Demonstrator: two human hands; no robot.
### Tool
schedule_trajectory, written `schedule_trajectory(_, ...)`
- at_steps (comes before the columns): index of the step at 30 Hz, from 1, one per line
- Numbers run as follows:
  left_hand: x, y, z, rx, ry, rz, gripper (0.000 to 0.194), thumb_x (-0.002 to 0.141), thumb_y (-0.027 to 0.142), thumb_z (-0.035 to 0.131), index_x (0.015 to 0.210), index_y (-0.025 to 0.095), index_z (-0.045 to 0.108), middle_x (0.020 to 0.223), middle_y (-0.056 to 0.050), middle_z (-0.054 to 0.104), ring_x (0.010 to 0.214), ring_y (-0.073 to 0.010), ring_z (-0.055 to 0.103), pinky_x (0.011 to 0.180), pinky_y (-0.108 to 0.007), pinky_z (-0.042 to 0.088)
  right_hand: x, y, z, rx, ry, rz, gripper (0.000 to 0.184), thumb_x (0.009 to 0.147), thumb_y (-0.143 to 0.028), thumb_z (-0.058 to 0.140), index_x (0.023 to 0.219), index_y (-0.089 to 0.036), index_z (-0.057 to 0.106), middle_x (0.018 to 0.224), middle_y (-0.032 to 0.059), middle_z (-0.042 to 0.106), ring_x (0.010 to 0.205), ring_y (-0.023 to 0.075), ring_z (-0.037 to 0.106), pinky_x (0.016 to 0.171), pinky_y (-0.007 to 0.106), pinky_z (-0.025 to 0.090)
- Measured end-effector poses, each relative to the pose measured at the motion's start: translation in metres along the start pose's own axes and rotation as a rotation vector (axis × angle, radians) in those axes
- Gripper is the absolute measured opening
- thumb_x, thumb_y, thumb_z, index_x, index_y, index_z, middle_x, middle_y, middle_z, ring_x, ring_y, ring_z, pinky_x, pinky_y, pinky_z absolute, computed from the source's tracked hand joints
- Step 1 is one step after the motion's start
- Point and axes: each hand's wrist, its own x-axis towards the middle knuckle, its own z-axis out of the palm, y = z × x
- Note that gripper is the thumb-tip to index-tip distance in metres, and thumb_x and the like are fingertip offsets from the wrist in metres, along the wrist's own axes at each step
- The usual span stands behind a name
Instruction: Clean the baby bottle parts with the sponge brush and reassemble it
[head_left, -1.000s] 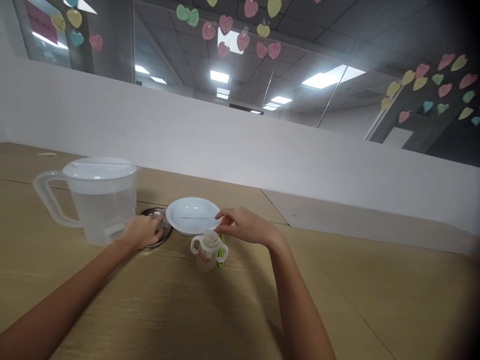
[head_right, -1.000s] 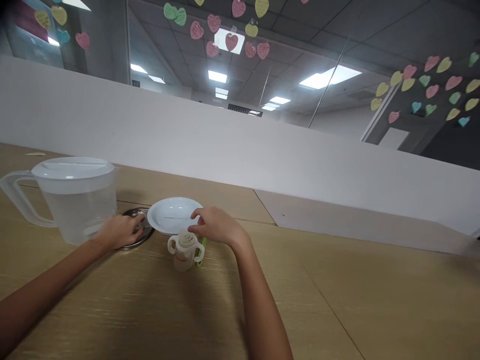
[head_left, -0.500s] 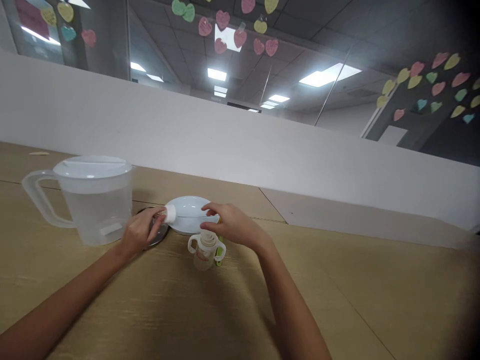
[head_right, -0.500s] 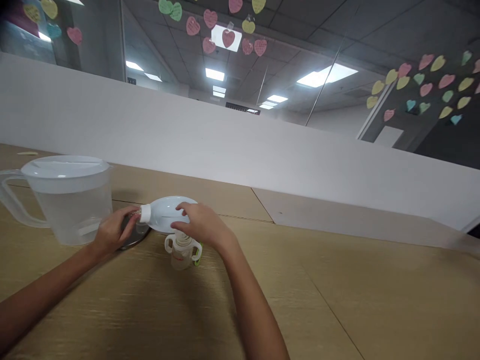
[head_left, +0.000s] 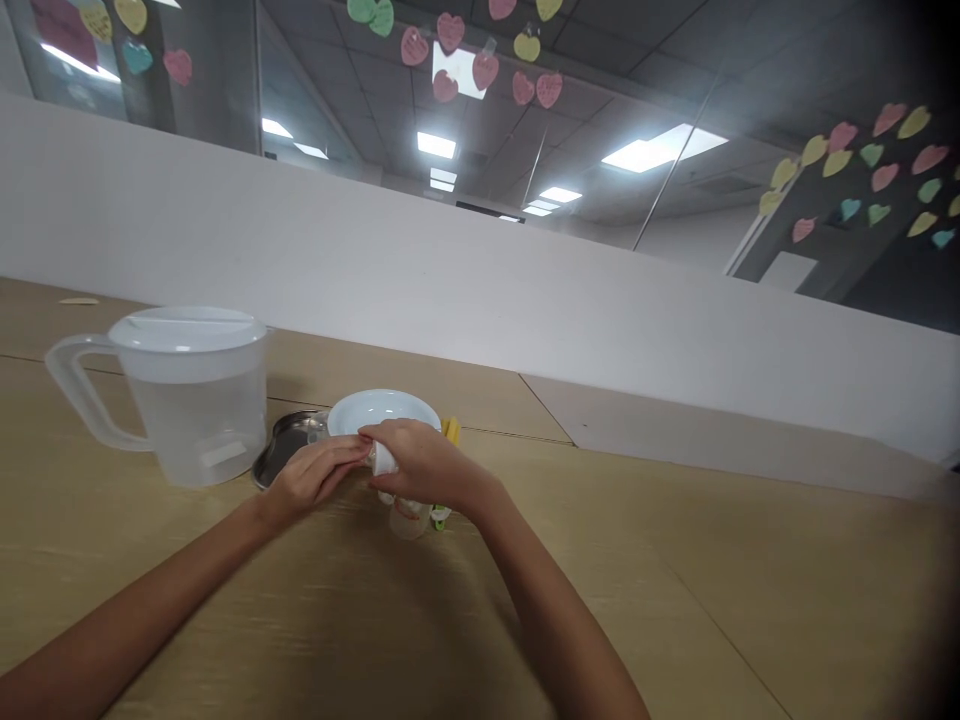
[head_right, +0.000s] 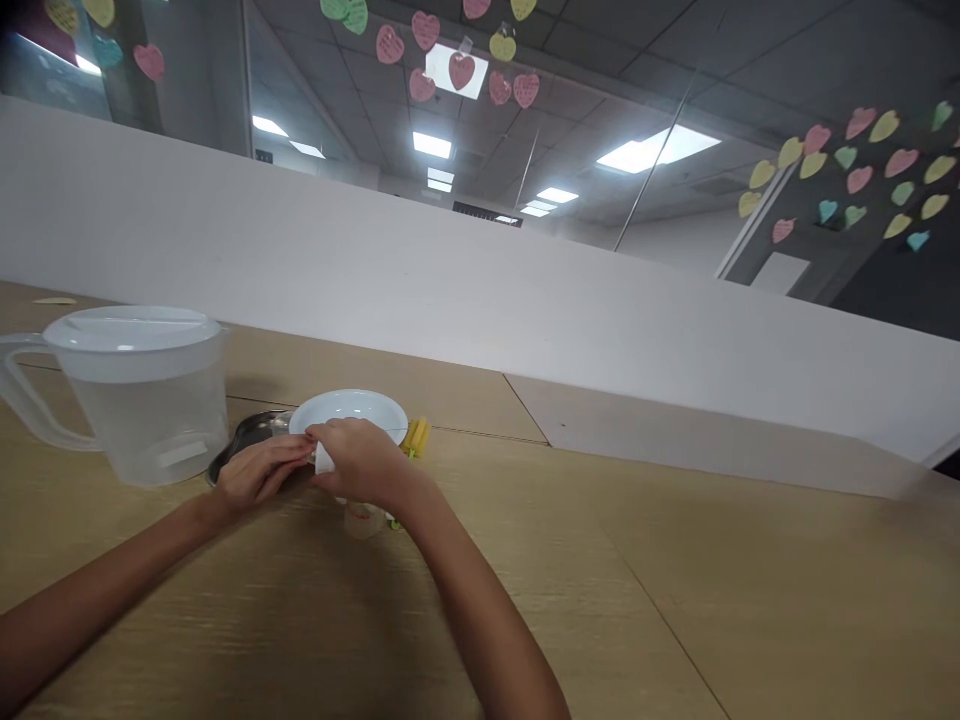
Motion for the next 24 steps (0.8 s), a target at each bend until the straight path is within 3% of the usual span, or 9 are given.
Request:
schedule_trajectory(7, 0.004, -0.001, -0.004, -0.011, -0.04, 0.037, 0.026, 0.084, 0.01, 0.048, 0.108, 0.021, 0.052, 0.098, -0.003, 0.068, 0.097, -0.0128, 0.062, 0.085, -0.026, 0.052, -0.005, -0.007, -0.004, -0.045, -0.065, 0.013, 0.035, 0.077, -0.024, 0.055, 0.11, -0.011, 0.053, 0.101, 0.0117, 0.061, 0.094, 0.0237, 0.054, 0.08, 0.034, 0.042)
schedule_trajectory(20, 0.005, 0.005, -0.001, 0.005, -0.014, 0.017, 0.026, 0.086, 0.014, 0.048, 0.111, 0.021, 0.052, 0.103, -0.003, 0.067, 0.096, -0.0143, 0.063, 0.084, -0.029, 0.054, -0.007, -0.018, -0.012, -0.2, -0.075, 0.16, 0.031, 0.076, -0.019, 0.056, 0.104, -0.006, 0.056, 0.097, 0.0132, 0.062, 0.093, 0.0219, 0.053, 0.078, 0.03, 0.04)
schedule_trajectory(22, 0.005, 0.01, 0.001, -0.023, -0.022, -0.036, 0.026, 0.086, 0.015, 0.047, 0.112, 0.021, 0.051, 0.105, -0.002, 0.067, 0.096, -0.0144, 0.063, 0.085, -0.029, 0.054, -0.007, -0.015, -0.012, -0.217, -0.054, 0.142, 0.026, 0.074, -0.02, 0.058, 0.097, -0.008, 0.059, 0.093, 0.0111, 0.063, 0.09, 0.0205, 0.054, 0.081, 0.031, 0.038)
schedule_trajectory(24, 0.006, 0.016, 0.005, -0.051, -0.03, -0.178, 0.029, 0.087, 0.019, 0.047, 0.116, 0.022, 0.049, 0.109, -0.003, 0.065, 0.1, -0.015, 0.062, 0.087, -0.028, 0.052, -0.008, -0.01, -0.015, -0.223, -0.011, 0.137, 0.025, 0.072, -0.022, 0.061, 0.094, -0.011, 0.061, 0.09, 0.0093, 0.063, 0.088, 0.02, 0.053, 0.083, 0.032, 0.036)
